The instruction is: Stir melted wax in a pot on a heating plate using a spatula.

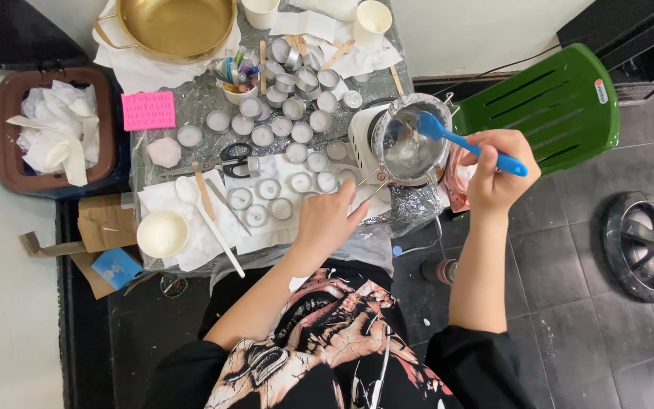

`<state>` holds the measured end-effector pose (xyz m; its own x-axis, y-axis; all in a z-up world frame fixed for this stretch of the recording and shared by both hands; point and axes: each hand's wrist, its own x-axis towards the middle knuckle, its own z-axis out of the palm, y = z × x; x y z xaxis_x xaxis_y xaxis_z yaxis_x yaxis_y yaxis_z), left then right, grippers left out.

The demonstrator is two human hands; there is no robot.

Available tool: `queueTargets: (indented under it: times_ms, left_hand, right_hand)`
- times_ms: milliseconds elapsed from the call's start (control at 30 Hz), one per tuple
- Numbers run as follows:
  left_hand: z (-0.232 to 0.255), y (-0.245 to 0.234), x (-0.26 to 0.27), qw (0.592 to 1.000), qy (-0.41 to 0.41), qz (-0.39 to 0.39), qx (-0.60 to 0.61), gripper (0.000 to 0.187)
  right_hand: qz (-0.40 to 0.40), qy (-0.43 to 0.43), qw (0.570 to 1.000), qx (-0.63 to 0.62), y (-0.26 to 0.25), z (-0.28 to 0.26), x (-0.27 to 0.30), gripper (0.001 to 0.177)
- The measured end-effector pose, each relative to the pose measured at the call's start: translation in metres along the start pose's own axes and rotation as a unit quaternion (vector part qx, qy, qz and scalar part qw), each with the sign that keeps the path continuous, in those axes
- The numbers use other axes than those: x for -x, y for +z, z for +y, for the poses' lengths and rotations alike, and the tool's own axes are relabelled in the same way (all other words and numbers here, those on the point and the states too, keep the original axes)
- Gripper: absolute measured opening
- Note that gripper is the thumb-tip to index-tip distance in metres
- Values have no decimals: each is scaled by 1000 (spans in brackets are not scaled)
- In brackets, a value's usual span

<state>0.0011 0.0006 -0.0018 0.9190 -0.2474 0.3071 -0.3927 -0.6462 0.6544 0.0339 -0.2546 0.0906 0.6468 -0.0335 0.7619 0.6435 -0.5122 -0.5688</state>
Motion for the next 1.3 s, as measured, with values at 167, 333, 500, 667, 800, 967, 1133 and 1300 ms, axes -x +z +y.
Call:
queueTargets:
  times_ms: [167,333,500,667,800,967,1133,1300]
  left_hand:
    - [0,-3,-1,1000,9,10,-18,35]
    - [8,-2,2,999,19,13,-43,34]
    - [9,-2,1,998,22,17,-64,33]
    - [10,1,3,998,23,18,-64,33]
    - [13,3,3,998,22,16,-63,33]
    - [12,-3,1,998,20,8,-51,33]
    - [12,-3,3,999,12,-3,-49,35]
    - [13,-5,2,999,11,-11,-43,35]
  right_hand:
    - [-103,35,992,57,-16,-22,-7,21]
    - [-157,44,979,119,-23,-47,2,13]
    - [-83,108,991,-18,-28,-25,19,16]
    - [-51,72,996,24,-33,-18,28,25]
    - [-12,108,993,53,-30,-13,37,28]
    - [-23,44,998,41,-22,-14,31,26]
    - [0,64,997,45,-26,-7,39,28]
    - [-35,16,999,32,-24,-6,40,30]
